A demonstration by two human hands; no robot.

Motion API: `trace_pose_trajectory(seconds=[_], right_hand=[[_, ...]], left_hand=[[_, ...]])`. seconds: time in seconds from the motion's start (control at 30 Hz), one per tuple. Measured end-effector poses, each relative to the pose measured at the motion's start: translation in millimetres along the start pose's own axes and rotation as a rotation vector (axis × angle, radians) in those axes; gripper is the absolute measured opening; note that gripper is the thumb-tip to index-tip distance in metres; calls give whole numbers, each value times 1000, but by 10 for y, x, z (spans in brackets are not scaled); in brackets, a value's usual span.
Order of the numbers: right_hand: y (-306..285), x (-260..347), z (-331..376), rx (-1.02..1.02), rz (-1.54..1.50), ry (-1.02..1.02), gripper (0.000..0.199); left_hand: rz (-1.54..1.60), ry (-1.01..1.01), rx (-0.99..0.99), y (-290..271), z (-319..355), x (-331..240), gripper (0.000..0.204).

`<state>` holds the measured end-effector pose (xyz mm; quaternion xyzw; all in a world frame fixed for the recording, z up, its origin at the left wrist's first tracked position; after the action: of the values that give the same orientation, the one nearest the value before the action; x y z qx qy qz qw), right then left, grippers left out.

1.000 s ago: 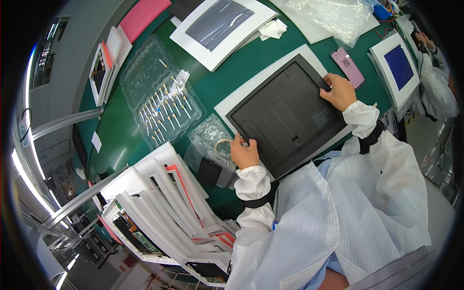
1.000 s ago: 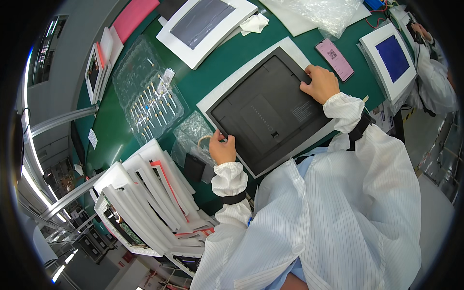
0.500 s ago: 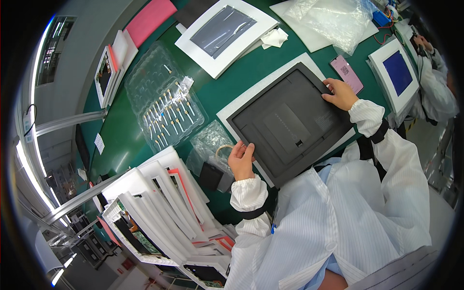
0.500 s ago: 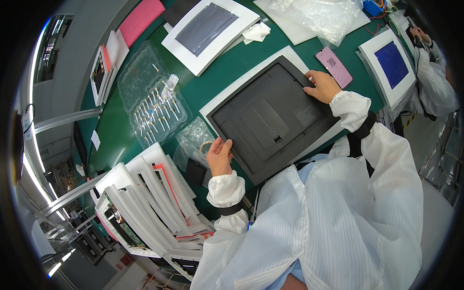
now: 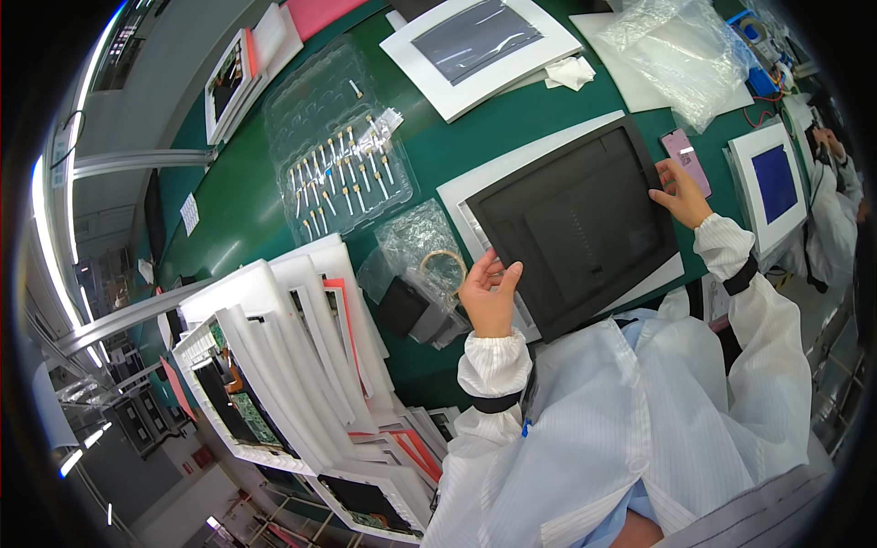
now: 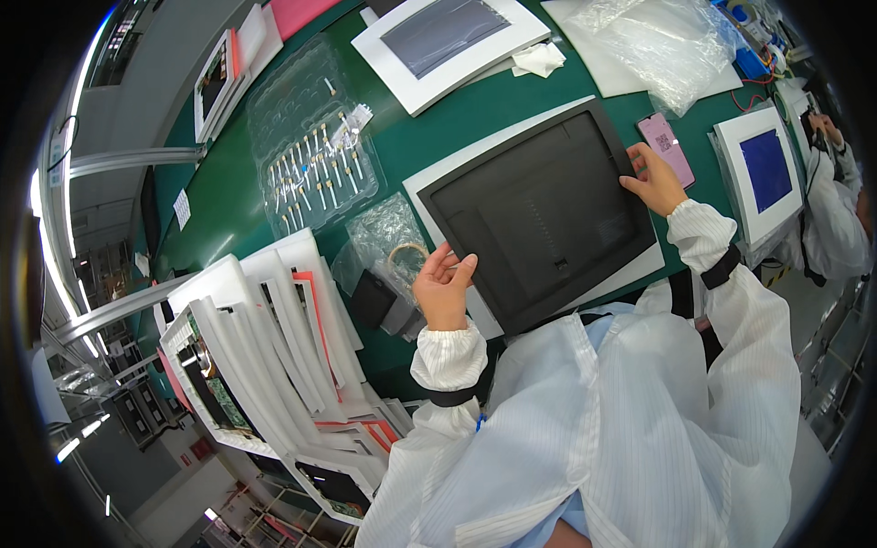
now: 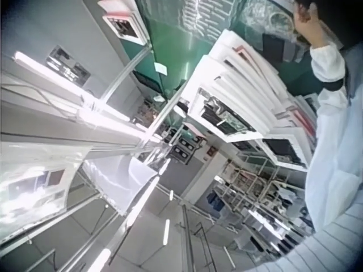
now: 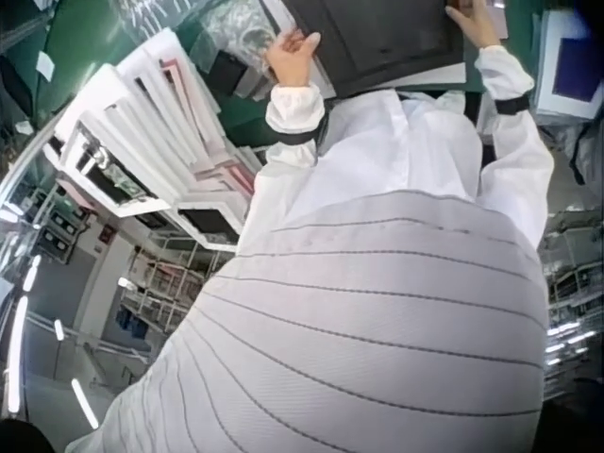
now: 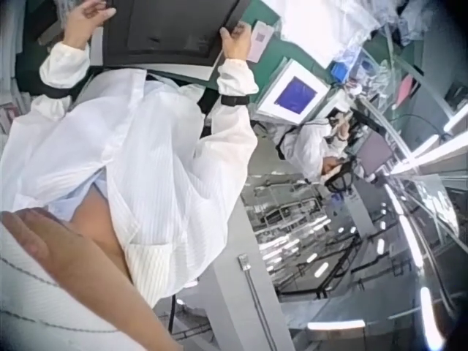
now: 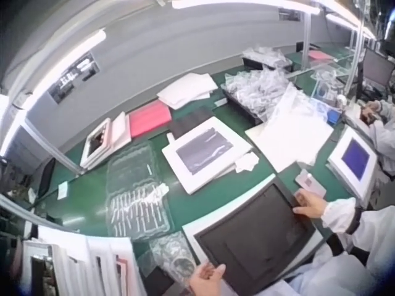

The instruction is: Assembling and inspecting electronic components including a screen assembly and back panel on a workstation.

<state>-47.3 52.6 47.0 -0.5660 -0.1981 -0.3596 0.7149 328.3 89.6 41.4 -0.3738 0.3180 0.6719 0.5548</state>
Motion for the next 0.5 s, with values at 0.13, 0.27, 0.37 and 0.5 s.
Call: trace_pose_trajectory(seconds=[0.13,0.27,0.37,0.5], right_hand=[[51,-257,-124,9,-14,6,43],[118,-346,-220,59,-115,72,41],[146,-499,-275,92,-212,134,43],[377,-599,-374,198,-324,172,43]], left_hand=[[61,24,11,112,161,-170,47],[178,72,81,327,444,-505,43],[334,155,269,630,661,-667,44],[328,298,514,1022,949,-798,54]])
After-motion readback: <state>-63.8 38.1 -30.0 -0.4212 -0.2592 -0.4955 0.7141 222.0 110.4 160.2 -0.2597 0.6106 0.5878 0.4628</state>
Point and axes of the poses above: each hand's wrist, its own z-axis away from the middle knuckle, its own y-axis out of the palm, x = y × z, the point moved 9 cm from there along -z, towards the middle knuckle, and after that the axes turned 3 degrees about -y, right-handed, at the moved point
